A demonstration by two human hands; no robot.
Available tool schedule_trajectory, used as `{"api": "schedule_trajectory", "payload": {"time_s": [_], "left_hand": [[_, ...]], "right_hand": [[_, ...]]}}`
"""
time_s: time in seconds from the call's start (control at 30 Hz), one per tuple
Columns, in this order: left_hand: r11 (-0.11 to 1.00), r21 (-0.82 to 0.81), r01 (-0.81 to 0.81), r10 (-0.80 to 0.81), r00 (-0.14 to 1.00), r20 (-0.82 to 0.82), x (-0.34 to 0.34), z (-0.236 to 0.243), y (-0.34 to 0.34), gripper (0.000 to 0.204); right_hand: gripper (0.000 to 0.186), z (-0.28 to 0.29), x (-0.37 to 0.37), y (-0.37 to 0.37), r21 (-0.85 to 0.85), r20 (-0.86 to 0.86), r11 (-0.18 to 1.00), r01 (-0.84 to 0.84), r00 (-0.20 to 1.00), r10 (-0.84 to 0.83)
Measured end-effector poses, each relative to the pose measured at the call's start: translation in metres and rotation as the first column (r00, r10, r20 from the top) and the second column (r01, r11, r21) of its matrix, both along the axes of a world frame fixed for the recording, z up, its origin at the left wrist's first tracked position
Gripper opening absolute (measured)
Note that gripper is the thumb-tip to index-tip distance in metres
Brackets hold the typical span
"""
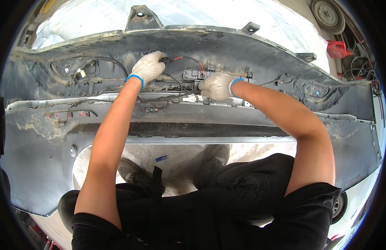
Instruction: The person works on the interior of a detached car bumper, disconnecting and reconnecting multiple electrical connectors and wiring harnesses. They manipulate several small plugs and clips along the bumper's internal frame, then lift the bumper to reposition it.
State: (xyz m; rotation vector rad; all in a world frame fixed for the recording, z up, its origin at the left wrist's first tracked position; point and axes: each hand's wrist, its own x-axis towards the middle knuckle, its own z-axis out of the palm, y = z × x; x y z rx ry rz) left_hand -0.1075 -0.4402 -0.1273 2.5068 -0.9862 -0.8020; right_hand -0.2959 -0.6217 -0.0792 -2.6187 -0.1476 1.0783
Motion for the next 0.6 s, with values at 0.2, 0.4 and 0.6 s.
{"api": "schedule_trajectory", "payload": {"time_s": [0.2, 0.4, 0.6], "left_hand": [[1.000, 0.008, 0.019, -0.019, 0.999, -0.036, -0.002, -0.005, -0.005, 0.048], [0.998, 0.045, -0.034, 0.031, 0.998, 0.061, -0.008, -0.003, -0.002, 0.044], [0.923, -0.121, 0.365, -0.282, 0.857, 0.432, -0.049, 0.024, -0.021, 0.017]], "right_hand": [[0.032, -0.015, -0.001, -0.008, 0.116, -0.075, 0.988, 0.101, 0.993, -0.093], [0.030, -0.020, -0.003, -0.005, 0.065, -0.029, 0.997, 0.053, 0.998, -0.051], [0.030, -0.017, -0.003, 0.000, -0.028, -0.033, 1.000, 0.000, 0.999, 0.000]]}}
